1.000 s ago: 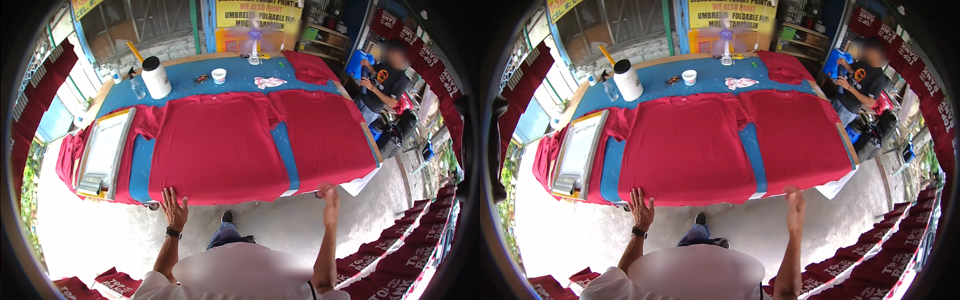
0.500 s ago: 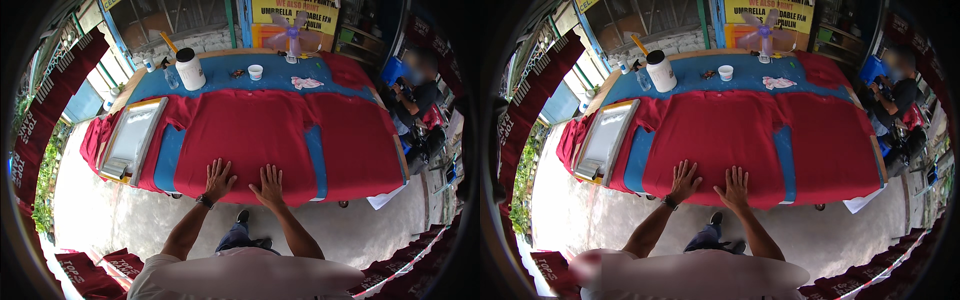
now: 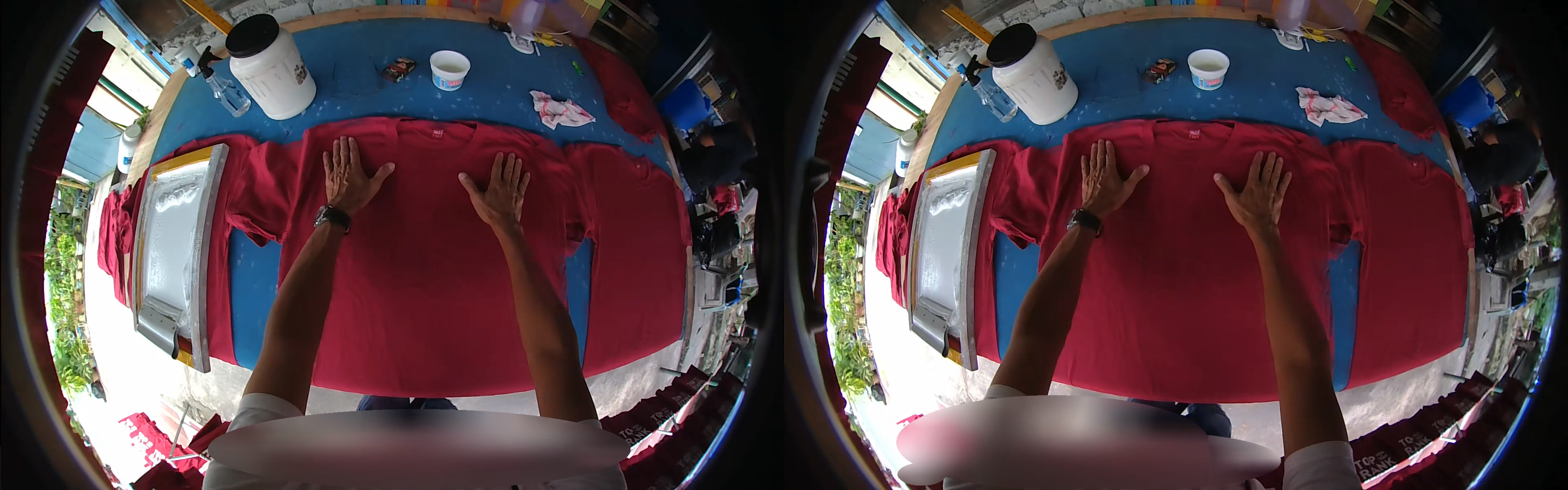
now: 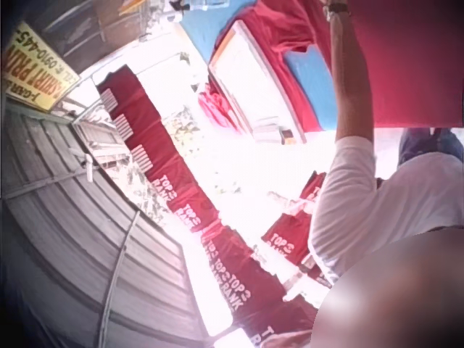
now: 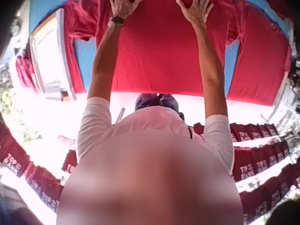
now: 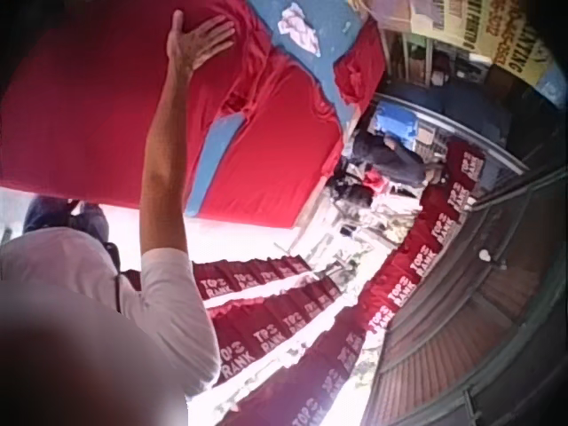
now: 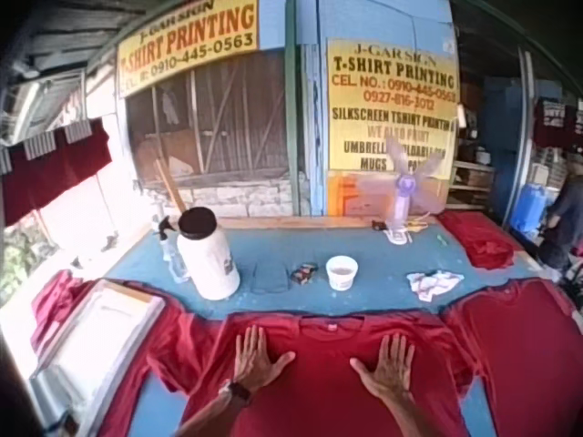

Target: The person prepares white ink in a container, then uses a squeegee to pull ink across a screen printing frame onto a red t-shirt. They lift the frame to reveal the printed design, move the shirt to a drying rack, and repeat the process on another shirt.

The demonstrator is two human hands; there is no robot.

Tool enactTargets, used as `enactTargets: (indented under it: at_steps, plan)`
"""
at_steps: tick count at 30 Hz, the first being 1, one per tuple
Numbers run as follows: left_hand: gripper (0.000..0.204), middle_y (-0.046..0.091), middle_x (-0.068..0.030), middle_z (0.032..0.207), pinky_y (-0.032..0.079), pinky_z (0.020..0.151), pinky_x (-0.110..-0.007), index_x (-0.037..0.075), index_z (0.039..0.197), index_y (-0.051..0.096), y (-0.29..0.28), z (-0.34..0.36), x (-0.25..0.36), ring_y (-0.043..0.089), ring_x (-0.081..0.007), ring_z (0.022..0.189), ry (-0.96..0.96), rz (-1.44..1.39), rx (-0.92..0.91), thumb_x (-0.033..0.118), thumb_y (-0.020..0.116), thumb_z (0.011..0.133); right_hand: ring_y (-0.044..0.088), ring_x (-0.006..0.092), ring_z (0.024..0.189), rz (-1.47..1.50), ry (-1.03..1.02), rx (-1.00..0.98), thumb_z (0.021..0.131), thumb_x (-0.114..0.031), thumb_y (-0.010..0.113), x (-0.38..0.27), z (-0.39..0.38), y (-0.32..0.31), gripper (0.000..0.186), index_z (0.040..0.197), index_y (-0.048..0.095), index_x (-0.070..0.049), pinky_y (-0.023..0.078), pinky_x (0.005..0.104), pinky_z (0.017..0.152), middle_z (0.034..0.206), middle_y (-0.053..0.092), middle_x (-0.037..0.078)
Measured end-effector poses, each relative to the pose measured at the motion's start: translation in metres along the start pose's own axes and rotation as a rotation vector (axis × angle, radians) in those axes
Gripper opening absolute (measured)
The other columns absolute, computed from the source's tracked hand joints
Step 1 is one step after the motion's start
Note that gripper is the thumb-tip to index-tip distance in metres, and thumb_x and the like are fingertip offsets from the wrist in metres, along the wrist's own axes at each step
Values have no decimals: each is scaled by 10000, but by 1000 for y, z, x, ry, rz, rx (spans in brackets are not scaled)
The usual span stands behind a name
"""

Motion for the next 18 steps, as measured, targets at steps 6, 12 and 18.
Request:
enactTargets:
  at_steps: [6, 12, 18]
  plan:
    - [1278, 276, -348, 1728, 96, 1354, -569, -159, 1635, 276, 25, 60, -5, 199, -440, 1653, -4, 73, 13, 876, 530, 928, 98, 439, 1676, -11, 67, 65, 956, -887, 451, 11, 60, 9, 1235, 1701, 194, 64, 52, 601, 1350, 1782, 154, 305]
    - [1127, 287, -365, 1716, 118, 1353, -575, -174, 1612, 321, 18, 28, 13, 205, -463, 1644, -16, 54, 25, 747, 532, 998, 116, 452, 1668, 33, 1, 121, 1023, -767, 486, -17, 6, -6, 1114, 1678, 237, 98, 67, 590, 1353, 1773, 187, 307]
    - [1025, 285, -374, 1708, 163, 1335, -611, -163, 1613, 320, -56, -218, 61, 243, -492, 1624, 142, -89, -28, 581, 674, 1002, 113, 496, 1655, 17, -103, -7, 977, -789, 563, -36, -229, -13, 1217, 1676, 167, 125, 42, 644, 1344, 1762, 163, 338]
Point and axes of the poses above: each hand's wrist, its own z-axis towards the middle knuckle, its own y-axis out of the palm, x = y × z, the point moved 9 cm from there along z, towards the middle knuckle
